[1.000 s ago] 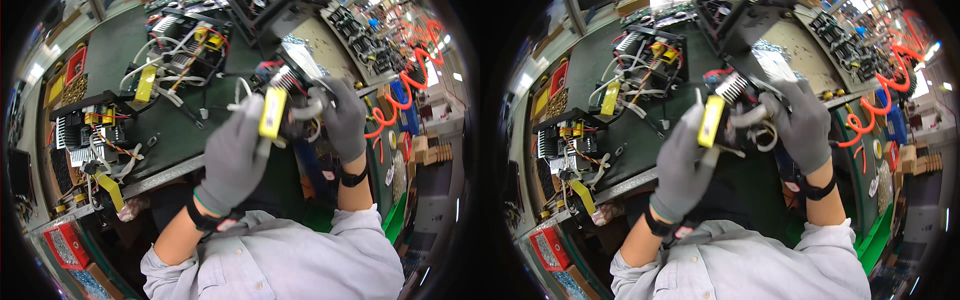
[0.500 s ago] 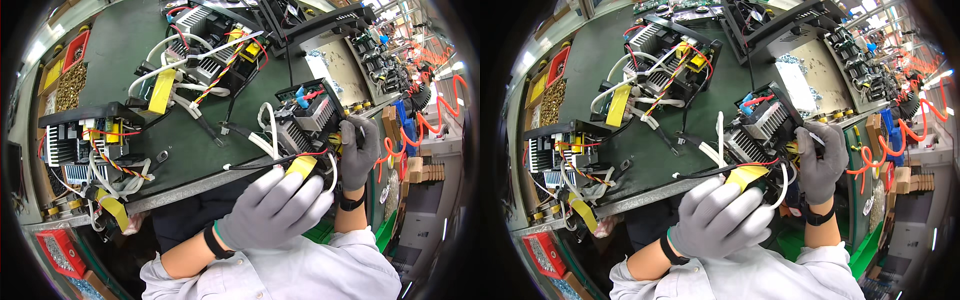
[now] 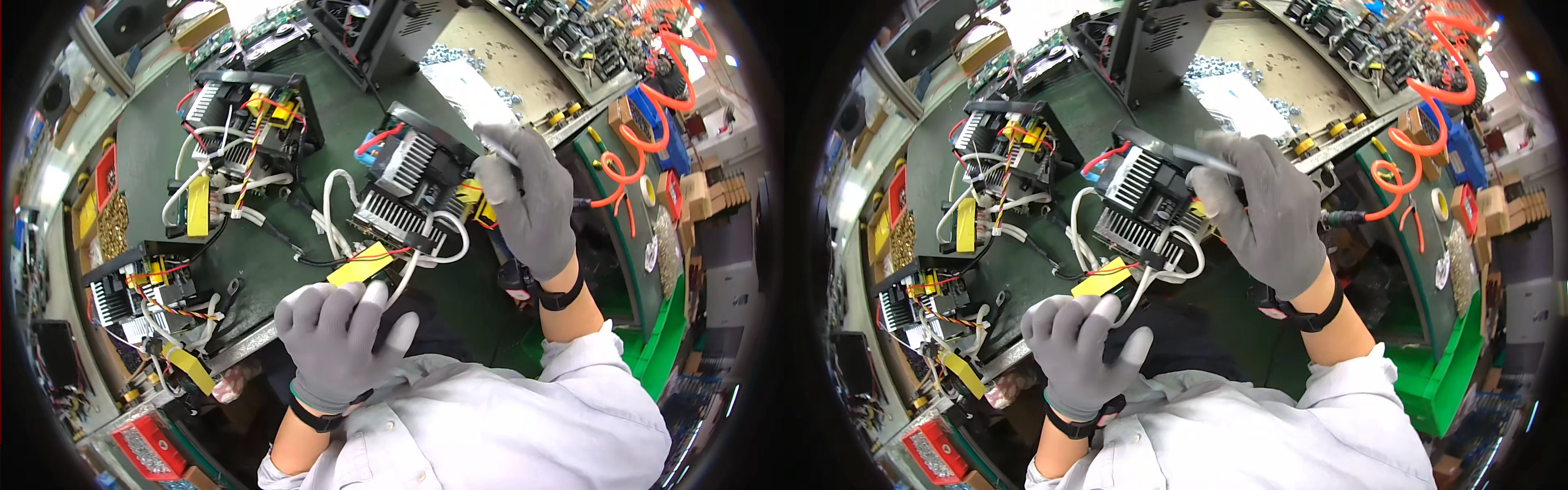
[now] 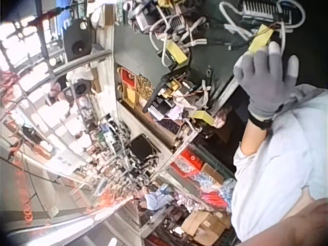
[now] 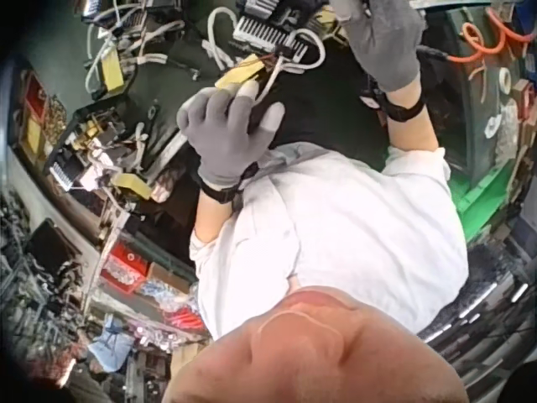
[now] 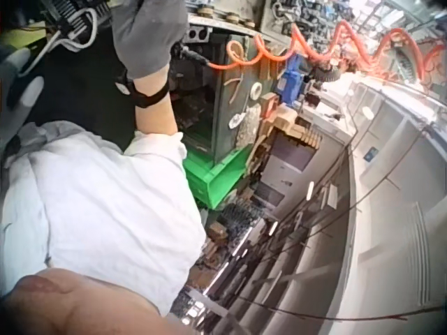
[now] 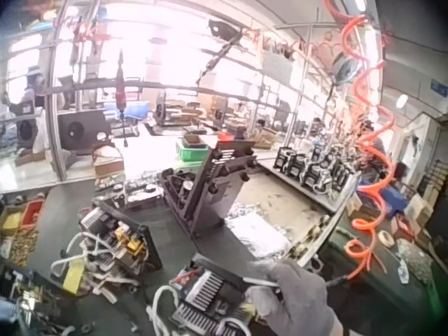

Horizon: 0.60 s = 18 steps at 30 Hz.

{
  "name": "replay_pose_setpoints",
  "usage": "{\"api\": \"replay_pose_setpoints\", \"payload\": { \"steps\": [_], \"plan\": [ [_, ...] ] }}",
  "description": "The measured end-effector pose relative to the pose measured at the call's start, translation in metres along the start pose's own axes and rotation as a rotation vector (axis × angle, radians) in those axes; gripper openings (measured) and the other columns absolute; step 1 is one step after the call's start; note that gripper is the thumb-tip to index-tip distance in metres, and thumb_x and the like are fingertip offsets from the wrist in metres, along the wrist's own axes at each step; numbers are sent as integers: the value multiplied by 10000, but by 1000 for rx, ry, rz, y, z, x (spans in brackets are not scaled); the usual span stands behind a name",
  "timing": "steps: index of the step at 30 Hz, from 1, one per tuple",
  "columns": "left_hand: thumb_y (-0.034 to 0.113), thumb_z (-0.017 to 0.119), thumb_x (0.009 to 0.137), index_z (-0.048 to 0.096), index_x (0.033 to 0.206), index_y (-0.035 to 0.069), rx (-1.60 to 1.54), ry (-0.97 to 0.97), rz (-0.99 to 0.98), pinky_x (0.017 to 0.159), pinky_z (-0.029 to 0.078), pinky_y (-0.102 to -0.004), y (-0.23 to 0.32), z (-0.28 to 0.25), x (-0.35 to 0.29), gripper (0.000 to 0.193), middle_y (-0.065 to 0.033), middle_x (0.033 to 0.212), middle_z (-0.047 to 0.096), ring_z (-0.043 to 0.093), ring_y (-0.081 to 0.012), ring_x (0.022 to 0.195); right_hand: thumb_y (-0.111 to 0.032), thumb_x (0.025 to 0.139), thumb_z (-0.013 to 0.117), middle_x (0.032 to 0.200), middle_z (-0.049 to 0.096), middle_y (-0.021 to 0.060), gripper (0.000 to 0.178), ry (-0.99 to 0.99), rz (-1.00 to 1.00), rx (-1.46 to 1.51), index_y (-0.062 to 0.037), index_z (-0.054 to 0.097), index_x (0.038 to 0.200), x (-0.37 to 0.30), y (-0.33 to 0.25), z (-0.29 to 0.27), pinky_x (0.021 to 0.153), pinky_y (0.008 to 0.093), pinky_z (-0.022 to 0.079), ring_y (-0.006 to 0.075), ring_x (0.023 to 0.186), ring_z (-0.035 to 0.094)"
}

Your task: Assembling components and internal wiring for an electronic inverter unit on a factory assembly line.

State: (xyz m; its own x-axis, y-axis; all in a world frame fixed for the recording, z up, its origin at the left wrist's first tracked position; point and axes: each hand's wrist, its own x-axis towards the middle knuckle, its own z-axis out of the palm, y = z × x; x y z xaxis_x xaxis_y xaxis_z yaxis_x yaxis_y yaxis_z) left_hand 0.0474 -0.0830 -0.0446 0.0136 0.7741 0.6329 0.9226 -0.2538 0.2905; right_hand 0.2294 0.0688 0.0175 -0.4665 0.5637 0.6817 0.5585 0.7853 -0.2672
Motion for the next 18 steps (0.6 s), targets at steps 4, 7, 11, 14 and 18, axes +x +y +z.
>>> {"api": "replay_pose_setpoints", "payload": {
  "steps": [4,7,11,14,18],
  "plan": [
    [297,744,714,650,1046,82,55,-55,-32,663,384,-350,21,-1,25,407,-12,767,544,528,-210,720,-80,850,605,742,558,96,293,93,45,61,-17,626,1136,-4,-17,-20,538,328,462,258,582,563],
    [288,738,747,652,1049,72,77,-83,-25,580,396,-338,30,16,42,381,-8,712,555,550,-200,653,-58,848,599,716,553,96,298,-114,17,98,-21,635,1142,-15,-27,-35,529,322,468,253,572,569],
    [215,748,737,640,950,72,9,-110,-116,562,398,-338,28,26,44,278,-17,689,543,548,-210,642,-87,826,644,763,635,109,274,-227,-4,122,-68,644,1099,-34,-22,-21,522,326,504,245,616,639],
    [158,761,717,635,939,62,-72,-71,-140,570,414,-339,26,24,37,273,-21,682,542,543,-212,637,-119,820,650,771,622,91,134,-180,132,127,-75,626,944,-39,-23,-21,527,343,502,247,641,634],
    [147,775,707,636,1024,50,-91,-24,-142,598,430,-342,24,29,31,359,-25,697,566,545,-214,652,-94,759,716,767,544,72,143,-274,42,105,-81,623,867,-28,-27,-34,525,348,494,264,637,602]
  ]
}}
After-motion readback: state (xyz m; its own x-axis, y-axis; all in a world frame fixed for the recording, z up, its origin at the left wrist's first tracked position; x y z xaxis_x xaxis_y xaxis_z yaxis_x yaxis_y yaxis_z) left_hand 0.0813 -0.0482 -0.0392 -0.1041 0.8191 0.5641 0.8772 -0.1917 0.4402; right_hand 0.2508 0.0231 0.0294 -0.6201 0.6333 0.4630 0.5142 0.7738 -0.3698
